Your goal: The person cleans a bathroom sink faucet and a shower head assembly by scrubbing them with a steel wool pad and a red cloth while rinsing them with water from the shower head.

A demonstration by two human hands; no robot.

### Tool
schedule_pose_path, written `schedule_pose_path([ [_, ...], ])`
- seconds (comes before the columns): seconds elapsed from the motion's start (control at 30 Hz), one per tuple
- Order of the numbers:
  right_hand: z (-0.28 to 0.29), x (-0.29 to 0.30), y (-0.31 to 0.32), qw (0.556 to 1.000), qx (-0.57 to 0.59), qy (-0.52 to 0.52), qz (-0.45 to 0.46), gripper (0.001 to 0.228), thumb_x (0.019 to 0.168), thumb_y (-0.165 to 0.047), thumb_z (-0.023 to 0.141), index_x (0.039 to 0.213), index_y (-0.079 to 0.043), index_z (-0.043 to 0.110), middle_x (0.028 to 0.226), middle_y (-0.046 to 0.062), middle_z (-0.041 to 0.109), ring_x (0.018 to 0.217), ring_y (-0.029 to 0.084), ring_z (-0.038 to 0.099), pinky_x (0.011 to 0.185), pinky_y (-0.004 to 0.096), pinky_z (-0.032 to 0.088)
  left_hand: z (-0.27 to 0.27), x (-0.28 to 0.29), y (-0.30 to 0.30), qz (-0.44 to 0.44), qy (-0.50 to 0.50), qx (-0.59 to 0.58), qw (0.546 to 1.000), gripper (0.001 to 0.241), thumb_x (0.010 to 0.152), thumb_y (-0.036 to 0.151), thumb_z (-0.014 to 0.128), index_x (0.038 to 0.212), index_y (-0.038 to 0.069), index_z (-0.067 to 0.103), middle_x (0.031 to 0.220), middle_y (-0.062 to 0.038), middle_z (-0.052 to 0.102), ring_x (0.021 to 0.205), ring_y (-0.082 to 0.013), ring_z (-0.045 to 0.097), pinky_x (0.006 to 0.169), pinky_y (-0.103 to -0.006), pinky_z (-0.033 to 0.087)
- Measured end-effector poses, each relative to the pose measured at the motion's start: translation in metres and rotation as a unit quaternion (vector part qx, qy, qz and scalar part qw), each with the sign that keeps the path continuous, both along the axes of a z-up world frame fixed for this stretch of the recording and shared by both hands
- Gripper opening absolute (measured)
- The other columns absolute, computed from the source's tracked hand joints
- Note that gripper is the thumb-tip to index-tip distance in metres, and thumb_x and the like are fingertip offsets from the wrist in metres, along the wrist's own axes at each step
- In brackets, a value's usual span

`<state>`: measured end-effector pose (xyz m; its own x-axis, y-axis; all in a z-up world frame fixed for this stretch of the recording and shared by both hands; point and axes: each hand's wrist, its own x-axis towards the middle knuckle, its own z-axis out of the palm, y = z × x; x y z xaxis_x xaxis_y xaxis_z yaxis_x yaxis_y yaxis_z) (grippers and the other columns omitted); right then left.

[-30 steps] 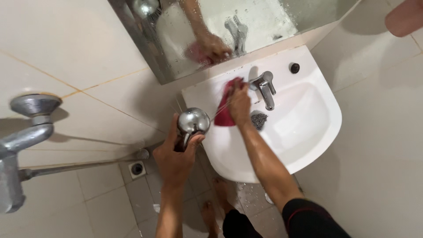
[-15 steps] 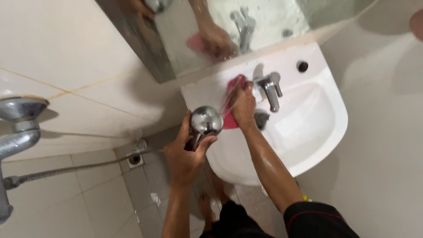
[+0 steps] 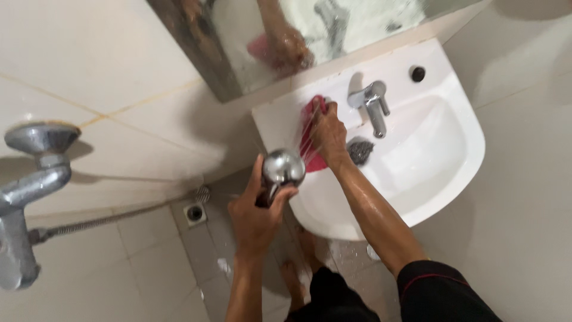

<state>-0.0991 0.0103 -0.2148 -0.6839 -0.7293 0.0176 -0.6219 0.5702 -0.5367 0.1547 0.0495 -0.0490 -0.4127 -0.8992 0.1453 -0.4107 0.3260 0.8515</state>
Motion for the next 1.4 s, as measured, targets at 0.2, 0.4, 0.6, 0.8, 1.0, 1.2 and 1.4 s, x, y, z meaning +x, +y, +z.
schedule_pose_path([
  [0.2, -0.007, -0.002, 0.009, 0.997, -0.001, 0.071, 0.022, 0.042, 0.11, -0.025, 0.044, 0.15, -0.01, 0.044, 0.132, 0.027, 0.05, 0.08, 0.041, 0.073, 0.067, 0.042, 0.064, -0.008, 0.007, 0.019, -0.009, 0.06, -0.011, 0.998, 0.08, 0.077, 0.034, 0.088, 0.145, 0.007, 0.056, 0.088, -0.01, 0.079, 0.072, -0.0119, 0.077, 0.058, -0.0267, 0.061],
  [0.4, 0.005, 0.002, -0.001, 0.998, -0.046, -0.045, 0.001, 0.038, 0.105, -0.016, 0.051, 0.135, 0.006, 0.049, 0.128, 0.027, 0.054, 0.08, 0.042, 0.073, 0.066, 0.048, 0.064, -0.007, 0.019, 0.025, 0.03, -0.027, -0.017, 0.999, 0.084, 0.071, 0.032, 0.093, 0.142, 0.005, 0.059, 0.069, -0.012, 0.075, 0.057, -0.0122, 0.068, 0.056, -0.0267, 0.052],
  [0.6, 0.058, 0.049, 0.055, 0.949, 0.213, -0.06, 0.223, 0.029, 0.106, -0.025, 0.046, 0.129, -0.02, 0.064, 0.122, 0.019, 0.059, 0.083, 0.034, 0.074, 0.073, 0.043, 0.065, -0.003, 0.033, 0.029, 0.059, 0.039, -0.041, 0.997, 0.079, 0.079, 0.03, 0.089, 0.144, -0.001, 0.058, 0.084, -0.011, 0.078, 0.066, -0.0106, 0.064, 0.061, -0.0237, 0.052],
  [0.8, 0.062, 0.023, 0.236, 0.976, 0.195, -0.014, 0.093, 0.036, 0.098, -0.043, 0.056, 0.127, -0.029, 0.07, 0.13, 0.008, 0.061, 0.105, 0.029, 0.069, 0.09, 0.043, 0.057, -0.007, 0.048, 0.043, 0.044, 0.063, -0.102, 0.992, 0.077, 0.083, 0.041, 0.085, 0.142, -0.001, 0.059, 0.092, -0.011, 0.079, 0.072, -0.0111, 0.074, 0.064, -0.026, 0.058],
  [1.0, 0.007, 0.03, 0.491, 0.984, 0.091, 0.06, -0.142, 0.034, 0.099, -0.034, 0.062, 0.131, -0.03, 0.071, 0.111, 0.012, 0.068, 0.098, 0.033, 0.069, 0.087, 0.045, 0.057, 0.011, 0.028, 0.053, 0.007, 0.126, -0.184, 0.975, 0.074, 0.09, 0.043, 0.082, 0.146, 0.0, 0.059, 0.098, -0.01, 0.079, 0.079, -0.0141, 0.077, 0.068, -0.0257, 0.06],
  [1.2, -0.051, 0.046, 0.643, 0.95, 0.134, 0.058, -0.277, 0.035, 0.098, -0.038, 0.068, 0.131, -0.028, 0.074, 0.112, 0.018, 0.068, 0.103, 0.037, 0.068, 0.092, 0.046, 0.055, 0.057, -0.017, 0.081, -0.035, 0.183, -0.111, 0.976, 0.077, 0.086, 0.037, 0.089, 0.145, 0.0, 0.056, 0.09, -0.009, 0.08, 0.071, -0.0081, 0.074, 0.06, -0.0231, 0.059],
  [1.4, -0.073, 0.052, 0.682, 0.94, 0.114, 0.048, -0.319, 0.058, 0.09, -0.03, 0.073, 0.146, -0.025, 0.063, 0.128, 0.027, 0.059, 0.118, 0.042, 0.06, 0.102, 0.049, 0.049, 0.075, -0.041, 0.117, 0.03, 0.094, -0.139, 0.985, 0.083, 0.078, 0.037, 0.092, 0.144, 0.0, 0.058, 0.067, -0.004, 0.068, 0.051, -0.0059, 0.049, 0.047, -0.023, 0.044],
])
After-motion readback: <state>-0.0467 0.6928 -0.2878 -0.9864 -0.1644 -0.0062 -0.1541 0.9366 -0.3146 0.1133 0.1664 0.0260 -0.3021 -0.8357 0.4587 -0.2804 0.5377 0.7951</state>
